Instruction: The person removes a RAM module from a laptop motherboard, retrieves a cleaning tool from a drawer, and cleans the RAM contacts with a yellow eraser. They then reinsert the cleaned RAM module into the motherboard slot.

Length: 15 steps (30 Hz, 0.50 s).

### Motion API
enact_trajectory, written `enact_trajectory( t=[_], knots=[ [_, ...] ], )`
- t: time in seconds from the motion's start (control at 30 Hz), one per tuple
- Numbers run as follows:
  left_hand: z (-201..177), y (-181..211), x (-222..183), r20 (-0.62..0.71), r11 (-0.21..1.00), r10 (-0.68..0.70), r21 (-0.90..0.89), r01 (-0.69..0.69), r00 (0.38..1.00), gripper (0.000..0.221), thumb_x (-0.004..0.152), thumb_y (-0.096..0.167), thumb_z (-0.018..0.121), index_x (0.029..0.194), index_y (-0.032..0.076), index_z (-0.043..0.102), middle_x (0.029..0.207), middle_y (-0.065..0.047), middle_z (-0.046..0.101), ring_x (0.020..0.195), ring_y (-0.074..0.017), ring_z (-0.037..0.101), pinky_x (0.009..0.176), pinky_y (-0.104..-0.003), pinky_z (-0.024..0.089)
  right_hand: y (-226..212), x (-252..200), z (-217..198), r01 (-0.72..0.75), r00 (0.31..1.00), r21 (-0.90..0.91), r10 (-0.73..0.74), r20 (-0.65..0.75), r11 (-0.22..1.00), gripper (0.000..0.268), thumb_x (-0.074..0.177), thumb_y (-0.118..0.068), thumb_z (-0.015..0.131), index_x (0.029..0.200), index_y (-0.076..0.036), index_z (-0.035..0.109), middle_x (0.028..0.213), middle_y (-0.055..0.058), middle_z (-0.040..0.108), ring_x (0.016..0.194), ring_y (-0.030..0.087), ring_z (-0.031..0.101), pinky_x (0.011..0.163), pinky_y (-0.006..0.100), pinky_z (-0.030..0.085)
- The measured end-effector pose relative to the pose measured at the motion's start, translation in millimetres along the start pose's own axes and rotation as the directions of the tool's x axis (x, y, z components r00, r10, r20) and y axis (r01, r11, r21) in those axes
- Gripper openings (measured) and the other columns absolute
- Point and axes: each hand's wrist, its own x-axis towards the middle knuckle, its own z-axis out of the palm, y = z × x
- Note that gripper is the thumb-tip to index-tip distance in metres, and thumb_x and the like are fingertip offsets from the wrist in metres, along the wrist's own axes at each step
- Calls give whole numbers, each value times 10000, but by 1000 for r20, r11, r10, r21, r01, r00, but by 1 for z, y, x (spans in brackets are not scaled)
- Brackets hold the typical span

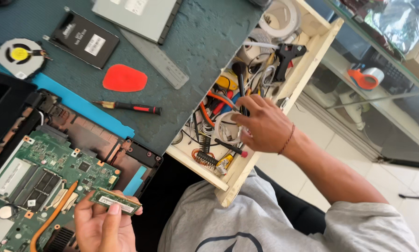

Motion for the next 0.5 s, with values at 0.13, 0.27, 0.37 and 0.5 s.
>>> enact_trajectory(
  t=[0.13, 0.27, 0.37, 0.5],
  knots=[
    [-4, -7, 1, -77, 997, 13, 80, -7, 997, 420, 938, 86, 622, 1336, 46, 494, 1038, -139, 668, 776, -313, 675, 614, -412, 593, -30, 0, 8, 240, 947, 221, -179, -267, 945, 160, 911, -161, 639, 879, -32, 728, 730, 64, 632, 650, 209, 592, 650, 377, 544],
    [-10, -11, 2, -101, 994, 24, 105, -13, 995, 412, 962, 72, 586, 1353, 42, 458, 1021, -135, 627, 835, -272, 632, 635, -441, 589, -35, -31, 23, 145, 969, 257, -190, 160, 956, 314, 978, -260, 616, 732, -77, 685, 688, 48, 660, 648, 229, 659, 752, 415, 580],
    [-6, -14, 10, -96, 997, 34, 78, -26, 995, 429, 957, 78, 599, 1363, 41, 467, 1011, -126, 619, 843, -271, 631, 622, -444, 573, -29, -44, 29, 134, 972, 260, -178, 154, 956, 326, 998, -247, 599, 732, -89, 701, 724, 22, 626, 666, 217, 621, 738, 399, 556],
    [-3, -10, 8, -78, 993, 40, 116, -31, 996, 416, 947, 56, 583, 1344, 31, 459, 941, -104, 582, 814, -241, 612, 605, -443, 585, -31, -59, 40, 126, 987, 233, -146, 71, 964, 349, 987, -264, 578, 689, -100, 658, 707, 18, 582, 654, 244, 553, 690, 409, 472]
  ],
)
